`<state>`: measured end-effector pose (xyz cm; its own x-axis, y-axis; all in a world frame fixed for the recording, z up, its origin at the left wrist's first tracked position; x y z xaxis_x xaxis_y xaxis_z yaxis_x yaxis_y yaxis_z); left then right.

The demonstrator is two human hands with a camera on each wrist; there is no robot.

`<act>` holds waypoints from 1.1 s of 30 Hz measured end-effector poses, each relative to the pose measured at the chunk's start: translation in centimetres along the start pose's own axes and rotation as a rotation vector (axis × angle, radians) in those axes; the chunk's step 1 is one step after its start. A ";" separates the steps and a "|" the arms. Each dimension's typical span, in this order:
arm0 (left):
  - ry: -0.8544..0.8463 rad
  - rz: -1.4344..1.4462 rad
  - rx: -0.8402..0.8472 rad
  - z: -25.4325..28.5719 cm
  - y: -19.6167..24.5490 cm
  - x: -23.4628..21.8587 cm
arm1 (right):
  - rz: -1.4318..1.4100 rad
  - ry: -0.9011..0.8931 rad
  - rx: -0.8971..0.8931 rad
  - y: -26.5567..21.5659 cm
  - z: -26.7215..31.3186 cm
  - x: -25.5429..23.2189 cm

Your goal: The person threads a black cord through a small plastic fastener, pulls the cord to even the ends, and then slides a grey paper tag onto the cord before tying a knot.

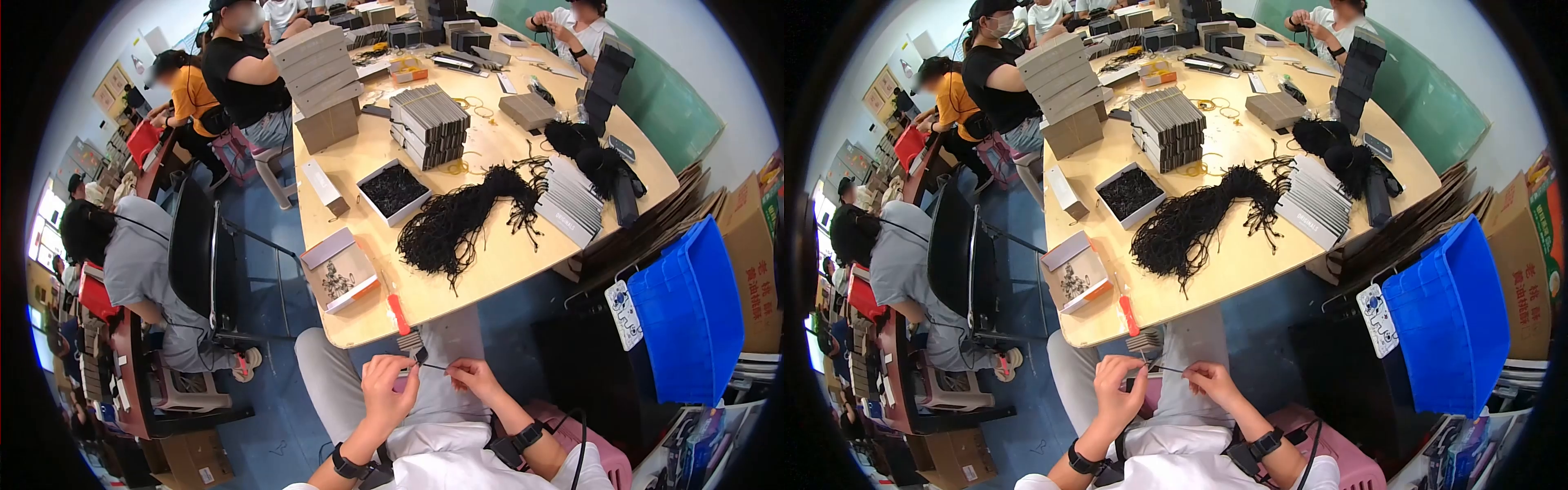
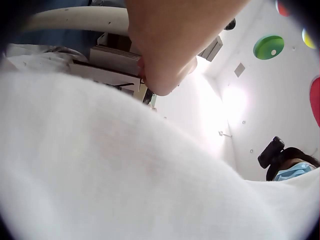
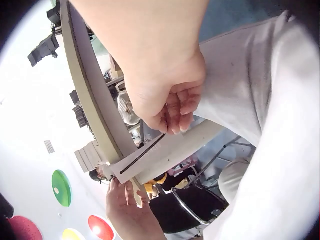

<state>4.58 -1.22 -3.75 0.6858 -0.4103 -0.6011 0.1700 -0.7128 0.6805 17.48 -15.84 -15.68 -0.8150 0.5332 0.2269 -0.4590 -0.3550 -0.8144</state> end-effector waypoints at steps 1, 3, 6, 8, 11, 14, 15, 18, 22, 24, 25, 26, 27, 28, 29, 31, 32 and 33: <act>-0.012 -0.008 0.006 -0.1 0.1 -0.2 | 0.055 0.017 -0.033 -0.5 0.2 0.1; -0.018 -0.019 0.008 -0.1 0.0 -0.4 | 0.098 0.034 -0.114 -1.5 0.9 0.2; -0.044 0.159 -0.064 0.8 -0.6 -0.6 | 0.214 0.086 -0.312 -5.1 2.9 1.3; -0.128 0.666 -0.498 2.1 -1.4 -0.3 | 0.288 0.118 -0.429 -6.9 4.1 1.8; -0.193 0.937 -0.655 1.6 0.1 -1.6 | 0.533 0.173 -0.661 -8.7 5.2 2.3; -0.205 0.964 -0.592 1.7 0.7 -1.7 | 0.541 0.169 -0.861 -10.7 6.3 3.3; -0.202 0.964 -0.592 1.8 0.7 -1.8 | 0.537 0.163 -0.810 -11.2 6.8 3.6; -0.200 1.070 -0.641 1.7 1.0 -1.9 | 0.457 0.153 -0.743 -11.5 6.7 4.5; -0.184 1.115 -0.568 1.3 1.9 -1.7 | 0.350 0.179 -0.717 -11.1 6.3 5.2; -0.181 1.113 -0.557 1.5 2.0 -1.7 | 0.435 0.203 -0.776 -11.1 6.3 5.2; -0.231 0.921 -0.461 1.5 2.0 -1.7 | 0.520 0.229 -0.834 -11.1 6.4 5.2; -0.278 0.728 -0.365 1.5 2.0 -1.7 | 0.520 0.230 -0.834 -11.1 6.4 5.3; -0.278 0.729 -0.365 1.4 2.1 -1.6 | 0.465 0.242 -0.786 -10.9 6.3 5.3; -0.239 0.672 -0.284 1.1 2.2 -1.5 | 0.409 0.254 -0.738 -10.9 6.2 5.4; -0.200 0.614 -0.205 0.9 2.2 -1.5 | 0.409 0.255 -0.737 -10.9 6.2 5.3; -0.217 0.602 -0.261 0.7 2.2 -1.8 | 0.421 0.252 -0.708 -11.0 6.1 4.9; -0.232 0.588 -0.315 0.6 2.1 -2.0 | 0.420 0.253 -0.706 -10.8 6.1 4.5; -0.233 0.588 -0.316 0.3 2.1 -2.2 | 0.472 0.222 -0.687 -10.4 5.9 4.0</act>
Point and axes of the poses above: each hand's wrist, its own z-axis away from the middle knuckle, its own x-axis out of the palm, y = z × x, the point moved 1 cm from there along -z, towards the middle knuckle, and after that the axes turned 6 degrees about x, right-handed, at the moved point
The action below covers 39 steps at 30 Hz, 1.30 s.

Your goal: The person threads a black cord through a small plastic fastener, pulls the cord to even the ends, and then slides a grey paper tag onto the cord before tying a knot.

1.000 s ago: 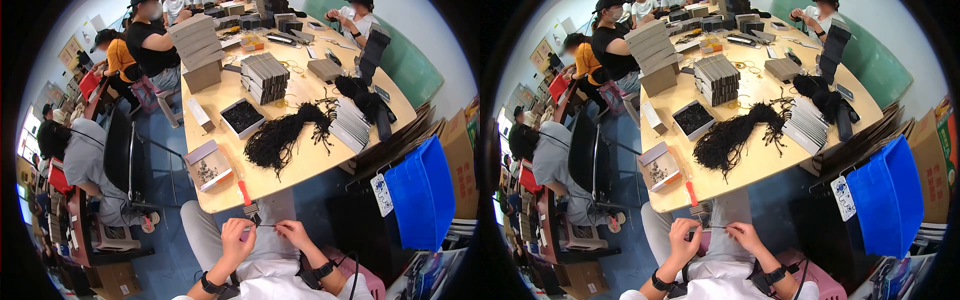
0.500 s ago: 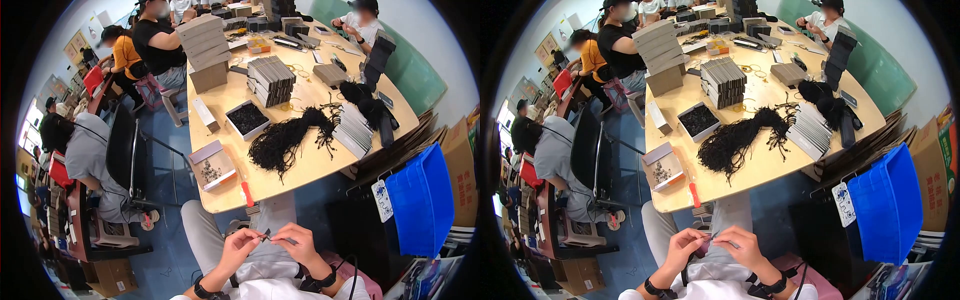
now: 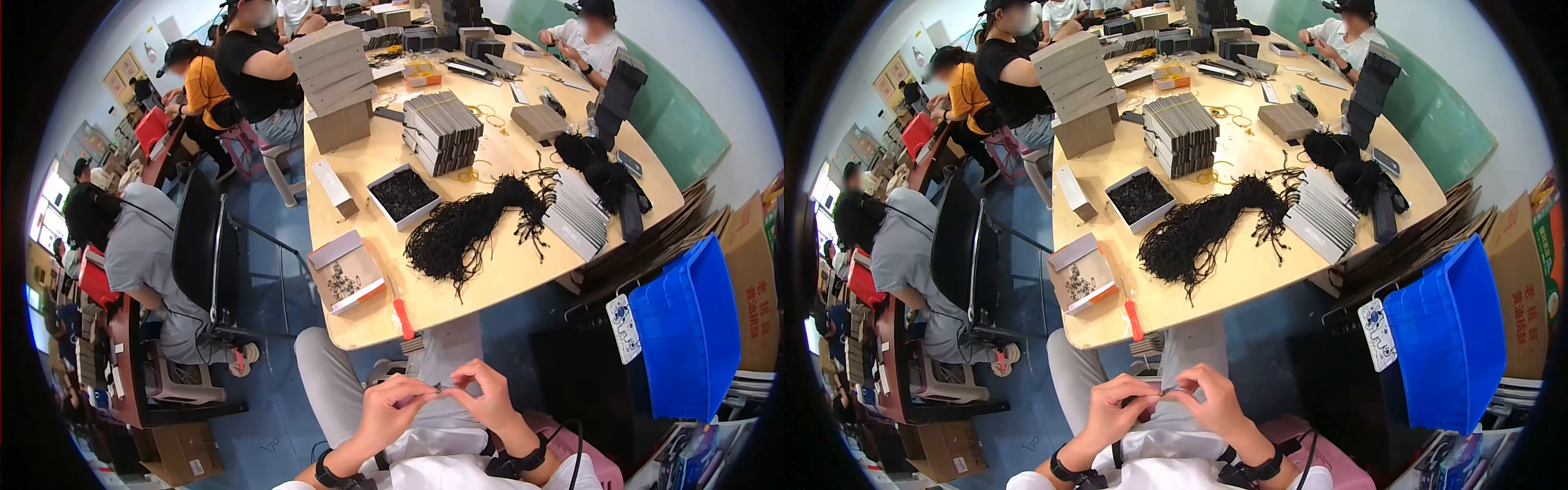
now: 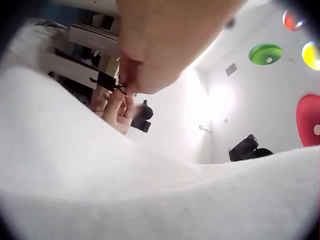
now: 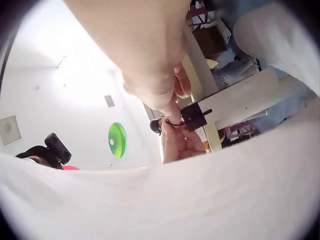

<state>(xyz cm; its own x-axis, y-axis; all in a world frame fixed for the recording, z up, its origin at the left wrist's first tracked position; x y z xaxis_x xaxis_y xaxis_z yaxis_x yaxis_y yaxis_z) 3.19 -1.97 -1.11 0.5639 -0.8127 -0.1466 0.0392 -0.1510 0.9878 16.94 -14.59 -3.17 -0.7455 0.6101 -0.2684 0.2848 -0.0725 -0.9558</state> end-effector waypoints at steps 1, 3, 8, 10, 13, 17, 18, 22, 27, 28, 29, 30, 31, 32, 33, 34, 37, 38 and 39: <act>-0.005 -0.078 0.093 -0.3 0.3 -0.2 | 0.038 -0.048 0.004 0.6 0.1 -0.2; -0.010 -0.156 0.182 -0.6 1.3 -0.4 | -0.012 -0.104 0.043 1.9 0.3 -0.3; -0.090 -0.401 0.370 -1.0 3.6 -0.3 | -0.058 -0.194 -0.086 1.2 -0.4 1.0; -0.092 -0.319 0.334 -1.3 4.1 -0.5 | -0.129 -0.263 -0.138 1.0 -0.3 2.3; -0.080 -0.161 0.311 -2.2 4.6 -1.0 | -0.069 -0.226 -0.197 2.0 -0.1 4.0; 0.012 -0.005 0.285 -3.5 5.4 -1.4 | -0.202 -0.193 -0.186 1.6 -0.4 4.6; 0.020 -0.025 0.314 -3.8 5.2 -1.5 | -0.220 -0.193 -0.164 1.3 -0.6 4.5; 0.000 0.041 0.288 -4.2 5.1 -1.9 | -0.188 -0.198 -0.171 0.9 -1.1 3.7; 0.370 0.237 0.236 -5.4 4.6 -2.7 | 0.039 -0.277 -0.178 1.5 -1.1 1.8; 0.389 0.266 0.249 -5.7 4.5 -2.8 | 0.169 -0.270 -0.136 0.9 -1.3 1.1; 0.383 0.271 0.251 -6.1 4.2 -2.6 | 0.175 -0.265 -0.135 0.6 -1.7 0.2; 0.436 0.267 0.199 -6.4 3.9 -2.4 | 0.255 -0.165 -0.187 0.1 -2.5 -0.9; 0.487 0.263 0.150 -6.8 3.7 -2.1 | 0.336 -0.063 -0.241 -0.3 -3.3 -2.2; 0.474 0.221 0.101 -7.1 3.6 -1.8 | 0.386 -0.019 -0.265 -0.8 -4.1 -3.8; 0.466 0.234 0.108 -7.6 3.3 -1.2 | 0.438 0.023 -0.288 -1.1 -4.8 -5.6; 0.402 0.342 0.057 -8.3 2.7 -0.2 | 0.505 0.052 -0.244 -0.6 -5.3 -7.2; 0.261 0.525 -0.033 -10.2 2.2 3.0 | 0.625 0.245 -0.036 0.6 -7.4 -10.6; 0.261 0.575 -0.024 -10.8 1.9 4.1 | 0.658 0.287 -0.054 0.6 -8.5 -11.6; 0.259 0.625 -0.017 -11.3 1.8 5.3 | 0.689 0.328 -0.071 0.7 -9.4 -12.4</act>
Point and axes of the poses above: each hand's wrist, its own z-axis away from the middle knuckle, its own x-axis out of the palm, y = z × x, the point moved 1 cm from there along -z, towards the middle knuckle, and after that the axes turned 6 degrees about x, right-handed, at the moved point
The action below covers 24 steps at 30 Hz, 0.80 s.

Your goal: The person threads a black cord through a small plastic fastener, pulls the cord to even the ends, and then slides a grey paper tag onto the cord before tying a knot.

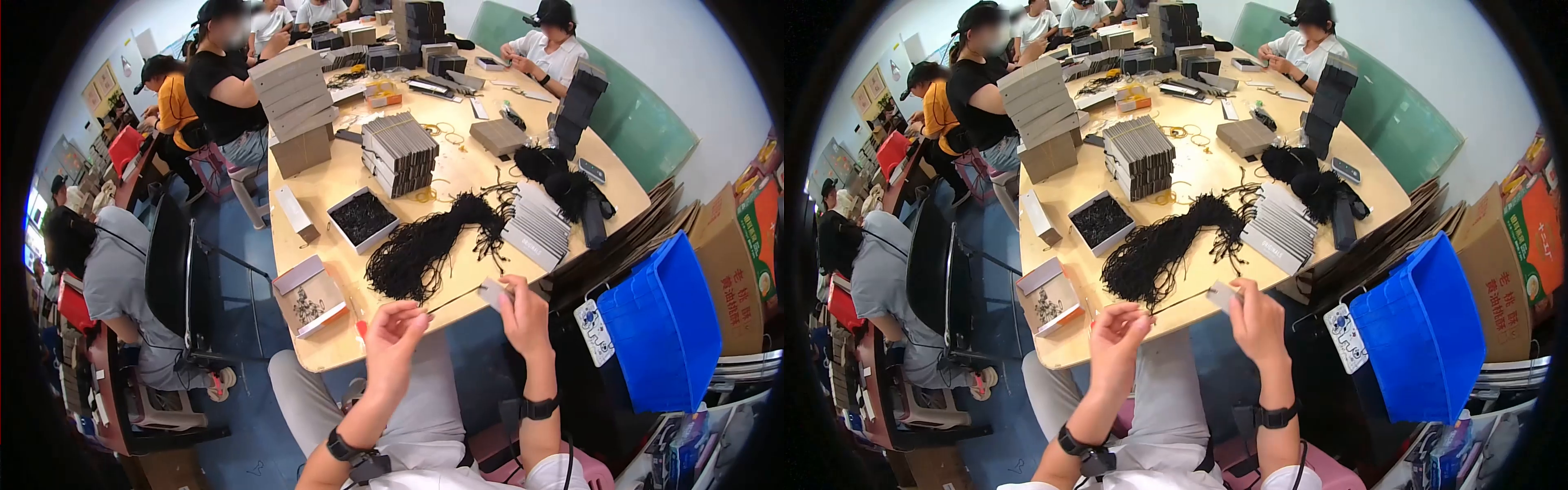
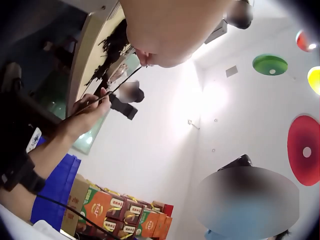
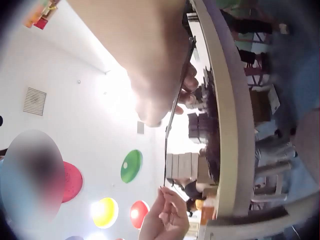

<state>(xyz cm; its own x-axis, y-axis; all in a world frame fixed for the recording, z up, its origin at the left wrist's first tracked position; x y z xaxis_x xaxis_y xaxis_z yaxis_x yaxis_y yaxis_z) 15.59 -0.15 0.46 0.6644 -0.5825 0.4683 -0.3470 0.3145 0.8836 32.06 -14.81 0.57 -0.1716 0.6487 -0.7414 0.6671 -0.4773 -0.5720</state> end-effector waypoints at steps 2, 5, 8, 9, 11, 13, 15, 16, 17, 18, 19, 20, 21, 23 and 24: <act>-0.038 0.034 0.008 -0.6 -1.0 2.3 | -0.029 0.032 0.015 1.3 -1.5 -0.2; -0.230 0.125 0.005 -1.3 -2.8 4.0 | 0.060 0.239 -0.081 3.7 -3.7 -0.4; -0.306 0.160 0.020 -0.4 -3.1 4.1 | 0.193 0.252 -0.073 6.1 -5.6 -0.3; -0.340 0.137 0.005 0.0 -2.8 4.1 | 0.221 0.215 -0.048 6.5 -6.1 -0.3; -0.364 0.126 -0.032 0.9 -1.9 3.1 | 0.287 0.215 -0.069 7.1 -6.5 0.3; -0.394 0.068 -0.096 2.0 -0.4 1.8 | 0.348 0.209 -0.091 7.3 -6.8 0.5; -0.389 0.004 -0.139 3.2 1.1 -0.3 | 0.421 0.246 -0.068 7.5 -7.1 0.9; -0.401 -0.054 -0.190 3.8 1.6 -1.4 | 0.422 0.278 -0.065 6.8 -7.3 0.8; -0.330 -0.199 0.000 4.0 1.7 -2.7 | 0.422 0.291 -0.061 6.7 -7.6 1.0; -0.231 -0.507 0.172 3.7 3.2 -3.6 | 0.426 0.307 -0.051 6.7 -7.8 1.3; -0.134 -0.811 0.344 3.0 5.2 -4.5 | 0.410 0.305 -0.047 6.4 -7.9 1.5; 0.036 -1.062 0.457 2.0 5.5 -6.0 | 0.413 0.339 -0.066 6.2 -8.1 1.5; 0.106 -1.221 0.595 0.6 5.8 -8.3 | 0.419 0.377 -0.088 5.9 -8.3 1.4; 0.240 -1.486 0.678 -1.6 7.9 -10.1 | 0.353 0.399 -0.103 5.0 -8.0 1.9; 0.242 -1.488 0.684 -2.4 8.4 -10.8 | 0.291 0.419 -0.120 4.2 -7.8 2.3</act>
Point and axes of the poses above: each hand's wrist, its own z-axis away from the middle knuckle, its own x-axis out of the palm, y = z × x, the point moved 1 cm from there along -z, towards the middle knuckle, and after that the axes turned 6 degrees about x, right-handed, at the moved point
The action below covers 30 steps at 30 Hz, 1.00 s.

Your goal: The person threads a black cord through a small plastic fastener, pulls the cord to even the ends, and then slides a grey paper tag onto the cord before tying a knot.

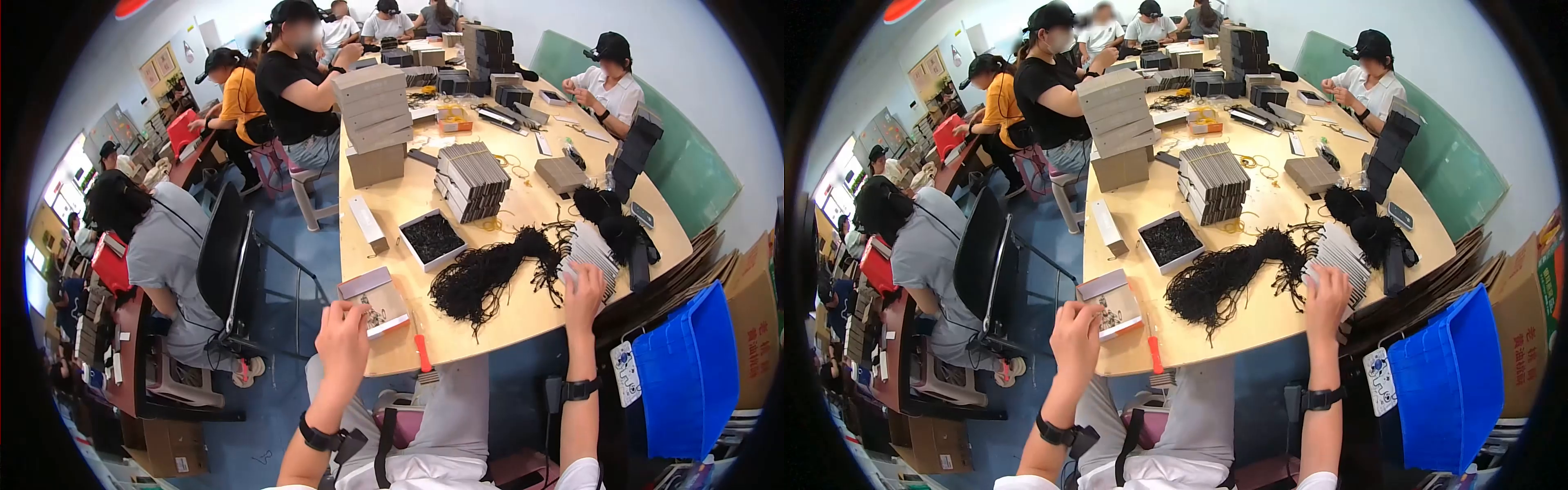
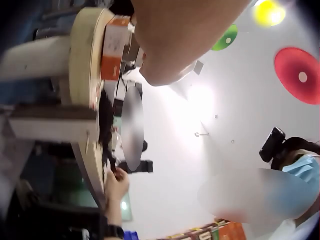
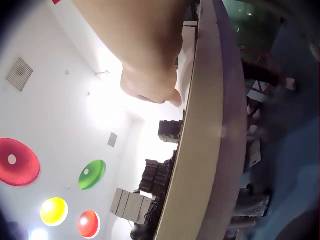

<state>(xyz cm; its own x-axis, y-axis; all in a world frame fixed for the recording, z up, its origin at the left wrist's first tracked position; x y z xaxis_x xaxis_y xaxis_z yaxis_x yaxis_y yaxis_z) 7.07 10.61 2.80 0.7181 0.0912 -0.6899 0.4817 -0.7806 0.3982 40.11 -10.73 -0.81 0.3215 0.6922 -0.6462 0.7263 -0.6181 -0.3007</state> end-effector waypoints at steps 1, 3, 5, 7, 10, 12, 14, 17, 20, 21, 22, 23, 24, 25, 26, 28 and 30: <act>-0.097 -0.076 0.055 -0.5 -1.0 0.4 | -0.070 -0.033 -0.021 -1.2 0.4 0.2; -0.232 -0.135 0.119 -1.0 -2.0 1.7 | -0.183 -0.095 -0.066 -3.8 1.6 0.3; -0.270 -0.114 0.137 -1.6 -2.1 2.4 | -0.274 -0.118 -0.136 -6.2 2.5 0.1; -0.315 -0.089 0.153 -1.9 -2.0 2.9 | -0.340 -0.159 -0.147 -7.9 3.5 -0.1; -0.396 -0.196 0.076 -2.3 -2.1 3.5 | -0.420 -0.218 -0.151 -10.3 4.6 -0.4; -0.466 -0.188 0.043 -2.2 -2.3 3.8 | -0.470 -0.263 -0.150 -12.0 5.0 -0.3; -0.486 -0.179 0.045 -2.3 -2.3 3.9 | -0.547 -0.317 -0.239 -13.8 5.1 0.5; -0.508 -0.165 0.042 -2.2 -2.3 4.1 | -0.464 -0.359 -0.302 -16.6 4.7 2.0; -0.498 -0.188 0.028 -2.1 -2.4 4.1 | -0.285 -0.368 -0.369 -18.1 4.7 3.7; -0.490 -0.212 0.015 -2.1 -2.5 4.2 | -0.239 -0.348 -0.394 -18.3 4.8 4.3; -0.485 -0.215 0.011 -2.0 -2.6 4.3 | -0.244 -0.346 -0.400 -18.5 4.9 4.6; -0.489 -0.221 0.017 -1.9 -2.6 4.4 | -0.198 -0.368 -0.413 -18.6 5.0 4.8; -0.494 -0.225 0.025 -1.9 -2.7 4.5 | -0.151 -0.389 -0.424 -18.7 5.1 4.9; -0.493 -0.225 0.025 -1.8 -2.8 4.6 | -0.151 -0.388 -0.425 -18.8 5.1 4.8; -0.508 -0.219 0.030 -1.8 -2.9 4.7 | -0.179 -0.373 -0.454 -18.9 5.1 4.6; -0.524 -0.210 0.037 -1.7 -3.0 4.8 | -0.204 -0.357 -0.481 -19.3 4.8 3.4; -0.472 -0.160 0.108 -1.7 -3.2 4.7 | -0.364 -0.348 -0.445 -19.8 4.6 1.1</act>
<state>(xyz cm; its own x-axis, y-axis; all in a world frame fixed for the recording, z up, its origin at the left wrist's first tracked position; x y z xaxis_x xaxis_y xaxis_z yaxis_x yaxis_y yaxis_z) 9.75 14.64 -0.66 0.3219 -0.0549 -0.9452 0.4946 -0.8415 0.2173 23.30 0.52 1.22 -0.1523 0.6206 -0.7692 0.9565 -0.1034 -0.2729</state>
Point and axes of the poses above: each hand's wrist, its own z-axis away from the middle knuckle, its own x-axis out of the palm, y = z × x, the point moved 1 cm from there along -z, towards the middle knuckle, and after that the axes turned 6 degrees about x, right-handed, at the moved point
